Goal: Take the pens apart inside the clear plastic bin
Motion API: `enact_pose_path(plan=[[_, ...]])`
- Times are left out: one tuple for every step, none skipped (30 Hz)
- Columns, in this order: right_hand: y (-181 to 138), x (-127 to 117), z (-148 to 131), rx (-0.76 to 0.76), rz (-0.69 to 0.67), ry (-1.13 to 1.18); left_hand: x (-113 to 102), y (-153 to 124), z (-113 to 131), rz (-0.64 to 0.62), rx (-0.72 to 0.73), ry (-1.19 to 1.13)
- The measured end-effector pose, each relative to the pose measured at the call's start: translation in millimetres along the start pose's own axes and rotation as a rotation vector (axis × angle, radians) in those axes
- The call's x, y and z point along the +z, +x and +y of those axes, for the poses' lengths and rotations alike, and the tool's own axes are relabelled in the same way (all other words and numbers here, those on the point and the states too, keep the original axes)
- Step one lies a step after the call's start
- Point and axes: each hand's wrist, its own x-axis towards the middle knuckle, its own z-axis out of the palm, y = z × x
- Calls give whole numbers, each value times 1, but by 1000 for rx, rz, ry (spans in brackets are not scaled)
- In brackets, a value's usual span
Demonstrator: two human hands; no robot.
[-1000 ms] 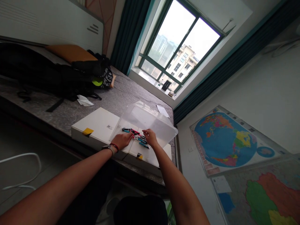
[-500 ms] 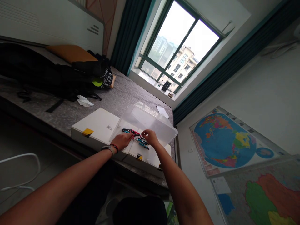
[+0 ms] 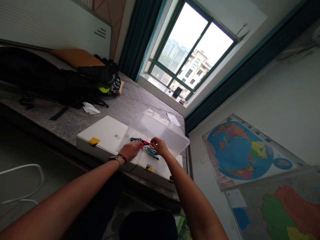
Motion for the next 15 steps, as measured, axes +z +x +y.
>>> enact_pose_path(plan=[[0, 0, -1, 6, -4, -8, 0, 0, 0, 1, 0, -4], [0, 0, -1, 9, -13, -17, 0, 0, 0, 2, 1, -10], [1, 1, -2, 8, -22, -26, 0, 0, 0, 4, 2, -15], [1, 2, -2, 4, -30, -32, 0, 0, 0, 5, 3, -19], [2, 2, -2, -4, -35, -35, 0, 0, 0, 7, 3, -22], [2, 3, -2, -13, -34, -34, 0, 0, 0, 10, 3, -23], [3, 3, -2, -18, -30, -30, 0, 0, 0, 12, 4, -23], [3, 3, -2, -20, -25, -26, 0, 0, 0, 14, 3, -22], [3, 3, -1, -18, -21, -23, 0, 0, 0, 16, 3, -20], [4, 3, -1, -13, -18, -24, 0, 0, 0, 18, 3, -17], [4, 3, 0, -6, -16, -26, 0, 0, 0, 20, 4, -15], [4, 3, 0, 3, -17, -27, 0, 0, 0, 20, 6, -11], [3, 3, 0, 13, -20, -23, 0, 0, 0, 21, 6, -9], [3, 3, 0, 24, -28, -14, 0, 0, 1, 21, 7, -9], [3, 3, 0, 36, -41, 1, 0, 0, 1, 21, 7, -11]])
